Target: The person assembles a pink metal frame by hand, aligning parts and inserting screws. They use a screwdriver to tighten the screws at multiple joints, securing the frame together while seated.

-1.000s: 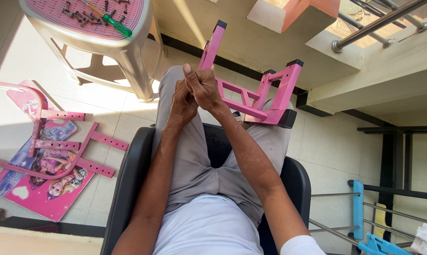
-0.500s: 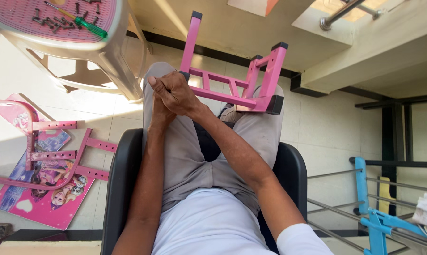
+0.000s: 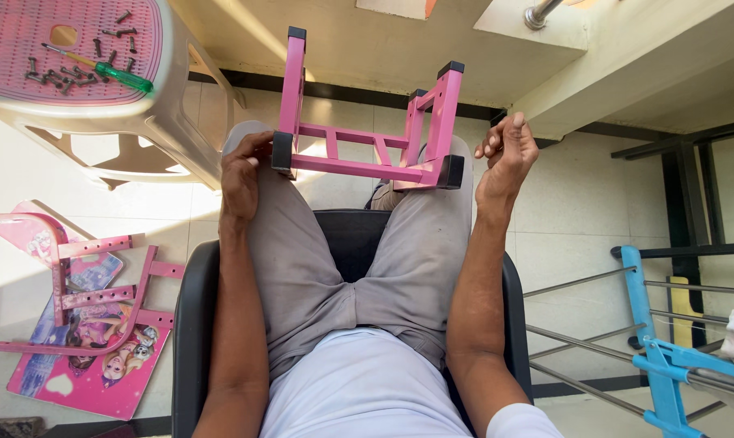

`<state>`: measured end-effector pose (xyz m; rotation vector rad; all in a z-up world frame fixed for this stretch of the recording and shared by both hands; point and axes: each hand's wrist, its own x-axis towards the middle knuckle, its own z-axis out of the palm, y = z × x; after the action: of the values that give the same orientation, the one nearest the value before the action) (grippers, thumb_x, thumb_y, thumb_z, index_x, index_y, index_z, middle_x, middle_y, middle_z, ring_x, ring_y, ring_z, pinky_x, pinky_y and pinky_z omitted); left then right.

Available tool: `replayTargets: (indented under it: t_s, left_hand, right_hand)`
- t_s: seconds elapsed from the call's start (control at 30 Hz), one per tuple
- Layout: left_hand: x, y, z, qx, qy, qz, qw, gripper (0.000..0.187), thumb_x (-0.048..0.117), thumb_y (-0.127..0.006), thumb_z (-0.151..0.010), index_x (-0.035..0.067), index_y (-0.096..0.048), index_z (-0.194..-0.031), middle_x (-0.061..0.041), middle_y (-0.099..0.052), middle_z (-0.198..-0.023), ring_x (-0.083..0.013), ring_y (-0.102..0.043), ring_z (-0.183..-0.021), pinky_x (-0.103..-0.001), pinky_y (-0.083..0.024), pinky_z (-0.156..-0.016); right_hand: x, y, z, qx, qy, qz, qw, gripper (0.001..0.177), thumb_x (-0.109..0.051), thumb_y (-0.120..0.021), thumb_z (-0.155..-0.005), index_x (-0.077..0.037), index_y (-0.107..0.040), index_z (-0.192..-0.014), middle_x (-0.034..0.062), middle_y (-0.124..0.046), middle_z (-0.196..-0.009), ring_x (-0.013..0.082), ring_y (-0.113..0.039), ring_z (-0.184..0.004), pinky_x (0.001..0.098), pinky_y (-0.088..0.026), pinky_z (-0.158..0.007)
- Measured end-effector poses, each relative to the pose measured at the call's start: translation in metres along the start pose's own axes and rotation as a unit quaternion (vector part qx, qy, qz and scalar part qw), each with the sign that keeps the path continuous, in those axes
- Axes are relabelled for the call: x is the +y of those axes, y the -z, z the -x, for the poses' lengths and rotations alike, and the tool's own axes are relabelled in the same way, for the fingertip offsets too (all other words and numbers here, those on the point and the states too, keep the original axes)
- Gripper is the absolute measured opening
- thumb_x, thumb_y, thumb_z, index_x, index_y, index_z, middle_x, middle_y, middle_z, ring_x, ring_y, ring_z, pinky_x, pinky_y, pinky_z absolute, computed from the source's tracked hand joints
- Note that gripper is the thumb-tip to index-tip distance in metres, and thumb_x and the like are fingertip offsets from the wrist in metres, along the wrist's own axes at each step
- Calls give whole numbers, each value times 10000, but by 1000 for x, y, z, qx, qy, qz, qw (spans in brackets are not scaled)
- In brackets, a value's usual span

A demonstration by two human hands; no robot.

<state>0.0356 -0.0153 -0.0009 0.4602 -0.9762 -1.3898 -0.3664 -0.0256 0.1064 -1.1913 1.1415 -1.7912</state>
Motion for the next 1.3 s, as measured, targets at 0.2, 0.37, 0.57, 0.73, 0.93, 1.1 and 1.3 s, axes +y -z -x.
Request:
replayTargets:
  t_s: [0.2, 0.37, 0.57, 0.73, 0.93, 1.1, 1.3]
  left_hand:
    - [-11, 12, -86, 163, 127, -276, 939, 520, 338, -668, -1038, -17, -495, -1376, -61, -669, -1145, -117, -685, -1001, -316, -567, -833]
    - [-27, 4, -110, 53, 261, -272, 925, 513, 162, -782, -847, 32, -556, -1289, -49, -636, -918, -153, -639, -777, -316, -556, -688]
    - [-16, -11, -83, -36, 85, -266, 960, 582, -53, -754, -735, 51, -544, -1267, -24, -607, -974, -124, -626, -869, -283, -551, -764]
    - [31, -26, -95, -28, 54, -361, 930, 412, -69, -717, -817, 30, -614, -1204, -48, -690, -1087, -144, -677, -1008, -321, -602, -907]
    - [36, -31, -129, 92, 26, -353, 931, 382, 92, -861, -814, 33, -696, -1154, -66, -751, -992, -166, -735, -930, -318, -610, -861]
    - [-12, -35, -165, 156, 38, -307, 938, 472, 312, -964, -754, 15, -723, -1031, -77, -748, -907, -160, -714, -810, -311, -629, -748]
    - [-70, -23, -178, 118, 43, -373, 919, 538, 426, -868, -840, 13, -675, -1124, -99, -738, -982, -164, -703, -873, -327, -596, -790]
  right_hand:
    - [92, 19, -43, -39, -220, 58, 973, 521, -547, -645, -1014, -26, -626, -1022, -12, -582, -807, 85, -538, -689, 254, -489, -592]
    - [121, 12, -40, -155, -205, 104, 961, 425, -340, -767, -856, -54, -603, -1125, 18, -675, -870, 101, -660, -711, 242, -584, -645]
    - [97, 0, -5, -136, -136, -121, 974, 431, 16, -628, -723, -23, -549, -1145, 28, -550, -859, 133, -579, -693, 293, -557, -652]
    - [61, -24, 15, -145, -12, -87, 986, 392, 77, -642, -802, -32, -537, -1164, 37, -552, -915, 123, -576, -810, 288, -536, -748]
    - [-3, -69, 51, -184, 44, 26, 982, 549, -67, -851, -825, -55, -500, -1246, 28, -604, -904, 104, -624, -783, 273, -565, -712]
    - [-32, -116, 77, -189, 86, 81, 975, 699, -155, -836, -849, -28, -399, -1380, 53, -588, -1117, 134, -635, -968, 291, -586, -846]
    - [-26, -135, 83, -126, 76, 143, 979, 664, -187, -829, -858, 3, -418, -1343, 76, -629, -1046, 159, -683, -898, 310, -626, -808]
